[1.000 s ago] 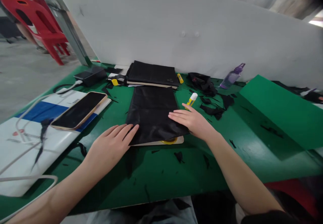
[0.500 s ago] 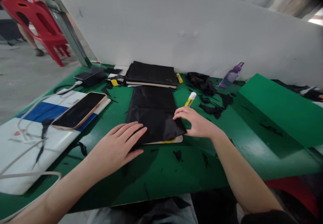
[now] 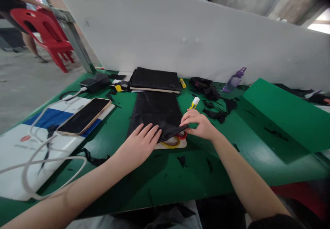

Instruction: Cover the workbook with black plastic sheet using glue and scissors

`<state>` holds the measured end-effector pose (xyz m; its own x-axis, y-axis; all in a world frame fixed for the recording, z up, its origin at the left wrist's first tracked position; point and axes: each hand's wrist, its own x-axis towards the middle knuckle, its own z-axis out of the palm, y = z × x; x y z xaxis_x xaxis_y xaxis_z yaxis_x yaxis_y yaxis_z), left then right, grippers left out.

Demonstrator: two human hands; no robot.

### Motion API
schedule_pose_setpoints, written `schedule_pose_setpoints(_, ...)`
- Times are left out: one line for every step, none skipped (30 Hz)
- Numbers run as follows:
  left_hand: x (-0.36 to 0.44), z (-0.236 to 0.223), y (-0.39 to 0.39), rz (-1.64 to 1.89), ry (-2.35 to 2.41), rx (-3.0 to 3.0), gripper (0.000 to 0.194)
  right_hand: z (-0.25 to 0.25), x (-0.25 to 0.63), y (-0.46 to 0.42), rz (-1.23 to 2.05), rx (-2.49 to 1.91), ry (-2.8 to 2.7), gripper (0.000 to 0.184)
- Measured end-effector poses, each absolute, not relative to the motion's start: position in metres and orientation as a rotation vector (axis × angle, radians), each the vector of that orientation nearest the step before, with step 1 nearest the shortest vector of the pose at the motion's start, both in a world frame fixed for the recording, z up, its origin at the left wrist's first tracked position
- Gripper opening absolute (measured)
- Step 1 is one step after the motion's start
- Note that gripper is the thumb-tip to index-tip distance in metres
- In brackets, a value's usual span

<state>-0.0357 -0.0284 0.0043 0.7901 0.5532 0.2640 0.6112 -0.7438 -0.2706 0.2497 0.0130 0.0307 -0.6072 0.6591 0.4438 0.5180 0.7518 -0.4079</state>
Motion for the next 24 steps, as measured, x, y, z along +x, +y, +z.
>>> schedule_pose_setpoints(-0.039,0.003,-0.028,-0.212,-0.863,-2.646,0.044,0.032,0.251,0.013,0.313,-0.889,-2.385,0.01)
schedule_pose_setpoints(-0.041,0.002,-0.027,-0.195,-0.857,-2.656,0.046,0.033,0.253,0.013,0.291,-0.9,-2.405,0.015)
schedule_pose_setpoints(-0.044,0.0,-0.026,-0.191,-0.865,-2.665,0.047,0.034,0.254,0.012,0.252,-0.924,-2.415,0.022)
schedule_pose_setpoints(-0.047,-0.002,-0.025,-0.203,-0.884,-2.673,0.048,0.035,0.257,0.012,0.197,-0.959,-2.403,0.028)
schedule_pose_setpoints(-0.049,-0.003,-0.025,-0.224,-0.904,-2.684,0.049,0.035,0.259,0.012,0.126,-1.005,-2.357,0.031)
schedule_pose_setpoints(-0.051,-0.004,-0.024,-0.254,-0.92,-2.702,0.05,0.034,0.262,0.013,0.045,-1.066,-2.265,0.031)
schedule_pose_setpoints(-0.053,-0.004,-0.024,-0.293,-0.936,-2.726,0.051,0.032,0.266,0.015,-0.034,-1.146,-2.129,0.028)
schedule_pose_setpoints(-0.055,-0.004,-0.023,-0.335,-0.953,-2.755,0.052,0.029,0.27,0.018,-0.096,-1.248,-1.954,0.024)
schedule_pose_setpoints(-0.056,-0.004,-0.022,-0.375,-0.969,-2.788,0.053,0.025,0.274,0.021,-0.135,-1.357,-1.77,0.021)
schedule_pose_setpoints(-0.058,-0.003,-0.022,-0.41,-0.981,-2.819,0.053,0.02,0.277,0.026,-0.15,-1.461,-1.603,0.021)
schedule_pose_setpoints(-0.059,-0.003,-0.021,-0.441,-0.989,-2.845,0.054,0.014,0.281,0.031,-0.132,-1.559,-1.478,0.024)
schedule_pose_setpoints(-0.06,-0.003,-0.021,-0.467,-0.994,-2.864,0.054,0.008,0.284,0.036,-0.1,-1.621,-1.429,0.031)
schedule_pose_setpoints(-0.062,-0.003,-0.02,-0.487,-0.995,-2.879,0.053,0.002,0.286,0.04,-0.066,-1.658,-1.43,0.04)
schedule_pose_setpoints(-0.063,-0.003,-0.019,-0.505,-0.992,-2.891,0.053,-0.005,0.288,0.045,-0.035,-1.687,-1.452,0.046)
schedule_pose_setpoints(-0.064,-0.003,-0.018,-0.524,-0.993,-2.896,0.052,-0.01,0.289,0.048,-0.012,-1.714,-1.481,0.052)
schedule_pose_setpoints(-0.065,-0.003,-0.018,-0.543,-1.002,-2.897,0.052,-0.015,0.289,0.052,0.005,-1.741,-1.507,0.056)
schedule_pose_setpoints(-0.066,-0.004,-0.017,-0.56,-1.017,-2.893,0.053,-0.019,0.288,0.054,0.013,-1.767,-1.531,0.058)
schedule_pose_setpoints(-0.067,-0.004,-0.017,-0.575,-1.035,-2.887,0.053,-0.022,0.287,0.056,0.014,-1.791,-1.552,0.058)
schedule_pose_setpoints(-0.068,-0.004,-0.016,-0.593,-1.05,-2.879,0.054,-0.025,0.285,0.058,0.01,-1.812,-1.571,0.055)
schedule_pose_setpoints(-0.069,-0.004,-0.016,-0.612,-1.057,-2.872,0.055,-0.026,0.284,0.06,0.003,-1.832,-1.591,0.051)
schedule_pose_setpoints(-0.07,-0.004,-0.015,-0.628,-1.05,-2.869,0.054,-0.027,0.283,0.062,-0.002,-1.851,-1.61,0.046)
schedule_pose_setpoints(-0.07,-0.003,-0.015,-0.642,-1.022,-2.869,0.053,-0.028,0.282,0.064,-0.006,-1.871,-1.629,0.041)
schedule_pose_setpoints(-0.07,-0.002,-0.015,-0.662,-0.975,-2.867,0.049,-0.028,0.281,0.068,-0.01,-1.892,-1.645,0.037)
schedule_pose_setpoints(-0.07,-0.001,-0.015,-0.681,-0.92,-2.861,0.043,-0.027,0.281,0.072,-0.014,-1.914,-1.658,0.035)
